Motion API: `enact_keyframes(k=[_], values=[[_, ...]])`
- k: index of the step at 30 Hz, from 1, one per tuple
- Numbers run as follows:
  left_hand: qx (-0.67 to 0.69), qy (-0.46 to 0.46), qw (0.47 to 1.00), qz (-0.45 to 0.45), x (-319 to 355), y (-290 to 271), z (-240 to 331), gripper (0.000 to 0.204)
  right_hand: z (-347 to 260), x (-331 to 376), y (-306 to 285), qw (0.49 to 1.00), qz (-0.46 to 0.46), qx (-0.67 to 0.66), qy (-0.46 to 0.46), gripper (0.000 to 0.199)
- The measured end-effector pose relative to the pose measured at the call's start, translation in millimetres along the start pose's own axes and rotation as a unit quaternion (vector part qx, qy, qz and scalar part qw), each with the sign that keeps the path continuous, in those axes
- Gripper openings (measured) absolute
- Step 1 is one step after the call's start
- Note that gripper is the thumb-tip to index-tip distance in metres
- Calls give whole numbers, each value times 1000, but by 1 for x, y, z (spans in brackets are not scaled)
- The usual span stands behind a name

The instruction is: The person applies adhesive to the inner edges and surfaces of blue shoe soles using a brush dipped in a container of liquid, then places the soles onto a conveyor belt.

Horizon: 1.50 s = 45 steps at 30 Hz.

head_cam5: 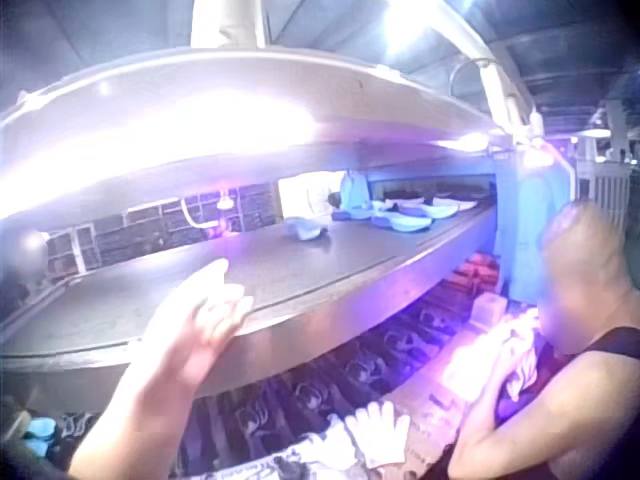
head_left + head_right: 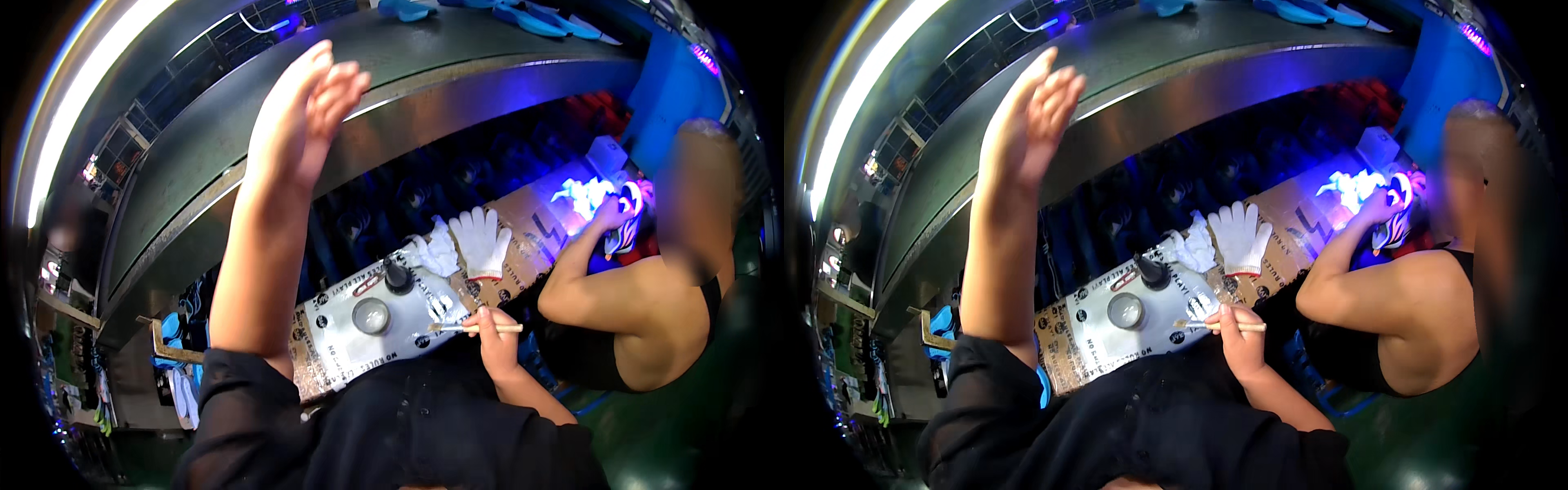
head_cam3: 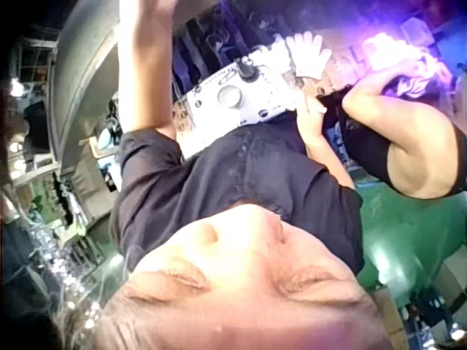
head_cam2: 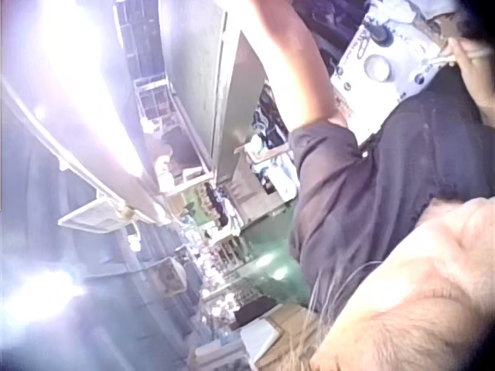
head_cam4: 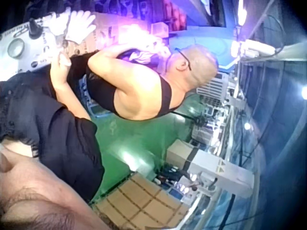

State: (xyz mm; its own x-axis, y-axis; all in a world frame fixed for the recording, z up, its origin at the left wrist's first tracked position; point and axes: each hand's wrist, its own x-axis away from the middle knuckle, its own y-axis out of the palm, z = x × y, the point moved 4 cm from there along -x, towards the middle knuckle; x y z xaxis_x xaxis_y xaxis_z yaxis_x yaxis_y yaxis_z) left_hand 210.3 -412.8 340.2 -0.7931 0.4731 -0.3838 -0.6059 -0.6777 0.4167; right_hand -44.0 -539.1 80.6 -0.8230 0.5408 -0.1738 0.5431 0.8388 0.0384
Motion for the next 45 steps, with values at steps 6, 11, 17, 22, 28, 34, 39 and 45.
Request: enact_keyframes(k=[6, 11, 17, 22, 28, 34, 39, 45], values=[[-287, -181, 929, 148, 223, -139, -33, 40, 15, -1, 9, 999, -39, 0, 33, 37], [-340, -280, 745, 501, 475, -248, -42, 25, 40, 6, 28, 996, -38, -25, 77, 37], [-139, -255, 565, 773, 605, -289, -30, 44, 44, 2, 59, 993, -34, -51, 97, 37], [-15, -274, 637, 720, 577, -320, -45, 56, 33, -7, 75, 994, -73, -65, 54, 38], [-25, -313, 777, 546, 526, -302, -61, 21, 27, 6, 78, 995, -40, -43, 86, 38], [144, -225, 843, 468, 473, -256, -47, 23, 20, 9, 84, 994, -35, -23, 104, 37], [-107, -159, 903, 385, 418, -192, -37, 41, -7, 7, 108, 990, -100, -76, 70, 37], [-229, -140, 910, 315, 373, -156, -41, 43, -65, 16, 138, 969, -220, 9, -112, 35]])
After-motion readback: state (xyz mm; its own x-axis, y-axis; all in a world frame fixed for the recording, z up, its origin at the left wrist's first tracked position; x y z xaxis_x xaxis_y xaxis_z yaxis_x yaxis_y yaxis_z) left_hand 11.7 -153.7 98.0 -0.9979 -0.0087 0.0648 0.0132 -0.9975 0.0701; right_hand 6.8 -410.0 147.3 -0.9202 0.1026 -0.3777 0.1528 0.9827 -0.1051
